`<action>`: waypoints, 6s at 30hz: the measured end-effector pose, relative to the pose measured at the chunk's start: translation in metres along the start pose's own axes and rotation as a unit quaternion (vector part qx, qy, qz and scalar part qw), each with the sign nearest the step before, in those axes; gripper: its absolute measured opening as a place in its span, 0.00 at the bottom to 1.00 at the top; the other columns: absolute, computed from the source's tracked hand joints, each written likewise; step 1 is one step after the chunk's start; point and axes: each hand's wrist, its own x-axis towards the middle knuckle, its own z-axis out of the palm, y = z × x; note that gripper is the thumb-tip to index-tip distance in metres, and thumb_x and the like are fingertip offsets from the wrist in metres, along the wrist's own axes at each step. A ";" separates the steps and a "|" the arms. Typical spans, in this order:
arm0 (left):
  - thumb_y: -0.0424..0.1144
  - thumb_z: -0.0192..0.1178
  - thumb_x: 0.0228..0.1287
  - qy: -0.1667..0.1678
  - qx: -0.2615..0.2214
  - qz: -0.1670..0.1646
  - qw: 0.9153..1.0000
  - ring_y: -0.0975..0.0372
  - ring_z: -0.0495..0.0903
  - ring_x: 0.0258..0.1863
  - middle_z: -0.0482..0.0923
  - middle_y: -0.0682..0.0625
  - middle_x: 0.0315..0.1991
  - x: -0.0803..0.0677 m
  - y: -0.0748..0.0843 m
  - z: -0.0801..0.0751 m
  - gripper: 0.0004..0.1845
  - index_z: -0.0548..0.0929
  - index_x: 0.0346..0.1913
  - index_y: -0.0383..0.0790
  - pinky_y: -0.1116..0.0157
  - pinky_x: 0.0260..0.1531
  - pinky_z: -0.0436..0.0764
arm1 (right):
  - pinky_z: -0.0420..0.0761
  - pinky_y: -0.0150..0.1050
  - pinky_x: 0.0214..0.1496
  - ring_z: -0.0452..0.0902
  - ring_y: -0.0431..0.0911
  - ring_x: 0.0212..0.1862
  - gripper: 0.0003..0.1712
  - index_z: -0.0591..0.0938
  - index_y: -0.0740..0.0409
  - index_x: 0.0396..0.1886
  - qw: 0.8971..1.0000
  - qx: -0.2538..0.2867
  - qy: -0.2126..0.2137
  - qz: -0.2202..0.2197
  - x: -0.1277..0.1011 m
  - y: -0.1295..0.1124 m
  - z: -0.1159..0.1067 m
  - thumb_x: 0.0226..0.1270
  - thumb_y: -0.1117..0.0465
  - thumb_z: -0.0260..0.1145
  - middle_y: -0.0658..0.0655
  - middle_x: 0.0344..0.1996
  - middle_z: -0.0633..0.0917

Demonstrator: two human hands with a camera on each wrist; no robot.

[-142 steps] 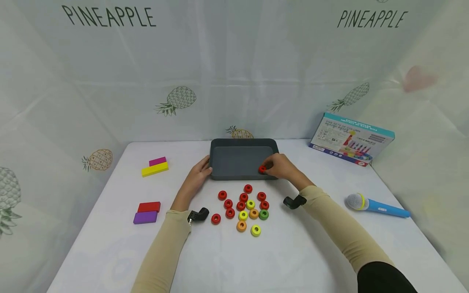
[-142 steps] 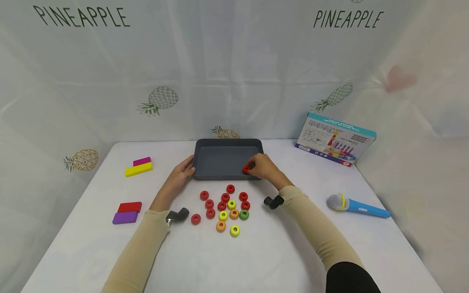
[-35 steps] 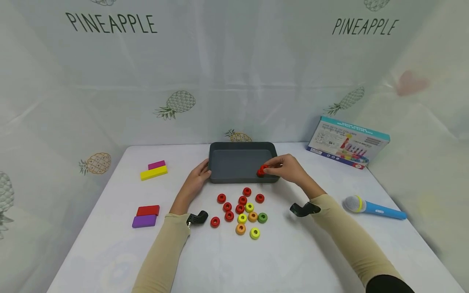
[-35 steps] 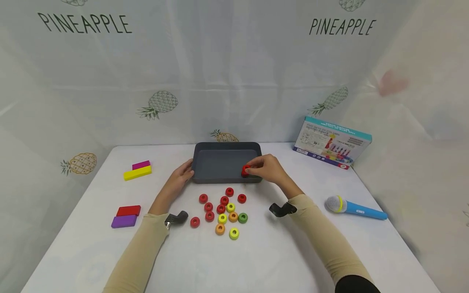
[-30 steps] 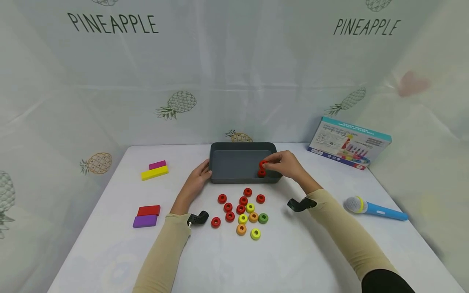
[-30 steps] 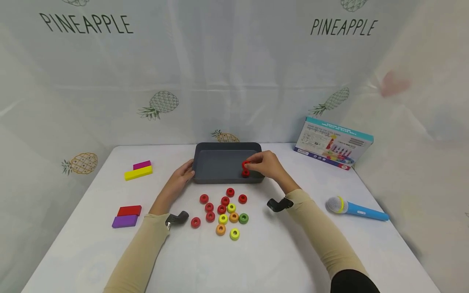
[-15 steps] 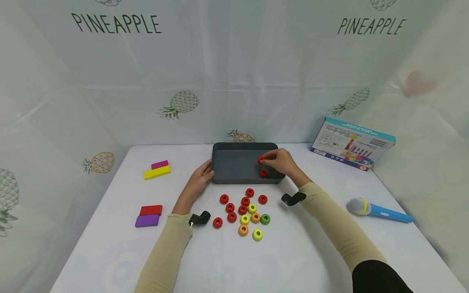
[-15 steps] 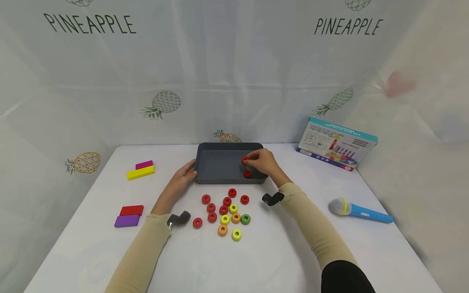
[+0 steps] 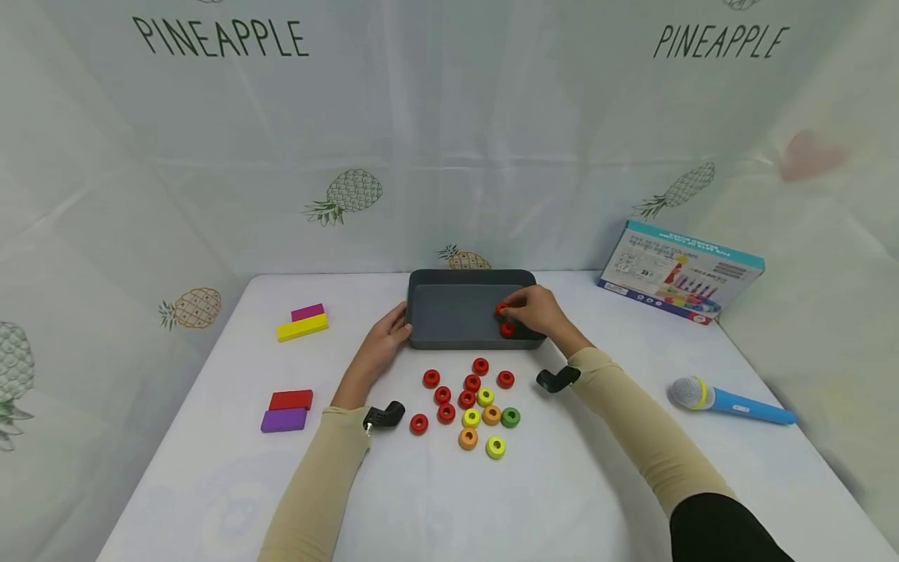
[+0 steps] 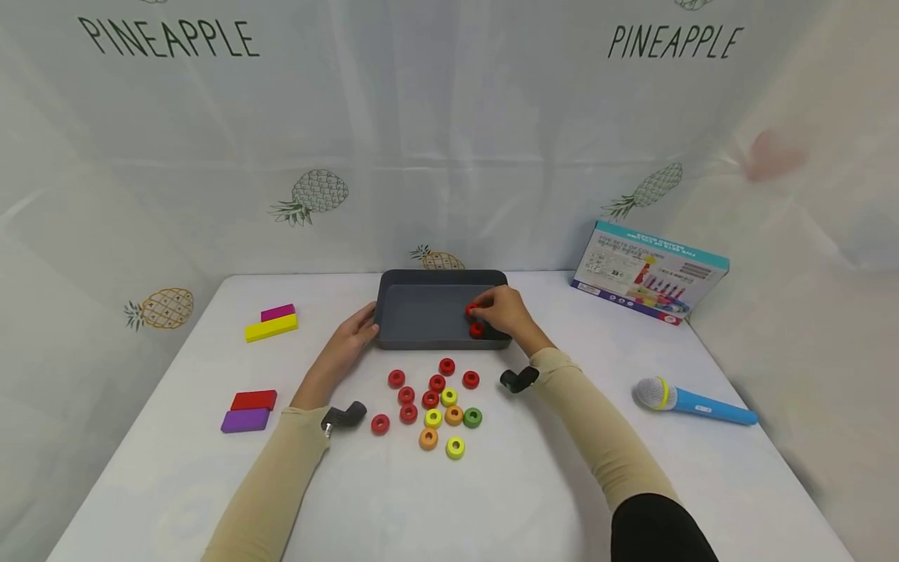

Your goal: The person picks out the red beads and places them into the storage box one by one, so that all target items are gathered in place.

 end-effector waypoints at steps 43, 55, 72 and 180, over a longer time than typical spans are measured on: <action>0.38 0.50 0.78 0.011 0.022 -0.011 1.000 0.54 0.57 0.80 0.53 0.48 0.82 -0.003 0.004 0.003 0.33 0.55 0.81 0.44 0.55 0.78 0.60 | 0.86 0.49 0.56 0.84 0.53 0.54 0.23 0.84 0.61 0.60 0.995 0.092 0.021 -0.018 -0.039 -0.017 -0.018 0.68 0.57 0.70 0.60 0.54 0.87; 0.38 0.50 0.77 0.010 0.014 -0.002 1.000 0.54 0.56 0.80 0.52 0.47 0.82 -0.001 -0.001 0.002 0.33 0.55 0.81 0.43 0.55 0.79 0.59 | 0.88 0.45 0.53 0.86 0.53 0.53 0.22 0.84 0.62 0.58 0.989 0.147 0.012 -0.024 -0.065 -0.032 -0.020 0.66 0.60 0.71 0.63 0.55 0.86; 0.37 0.50 0.78 0.006 0.006 0.009 1.000 0.52 0.56 0.80 0.52 0.44 0.82 0.000 0.000 0.000 0.33 0.54 0.81 0.41 0.55 0.79 0.59 | 0.86 0.45 0.57 0.85 0.54 0.55 0.23 0.85 0.62 0.56 0.985 0.168 -0.030 -0.016 -0.109 -0.016 0.013 0.61 0.61 0.75 0.61 0.54 0.87; 0.40 0.50 0.78 0.016 0.021 -0.005 1.000 0.55 0.57 0.80 0.54 0.47 0.81 -0.002 0.003 0.003 0.33 0.55 0.81 0.45 0.56 0.78 0.60 | 0.81 0.34 0.37 0.82 0.44 0.38 0.14 0.91 0.57 0.46 0.998 0.031 -0.009 -0.063 -0.020 -0.018 0.022 0.60 0.62 0.75 0.57 0.40 0.91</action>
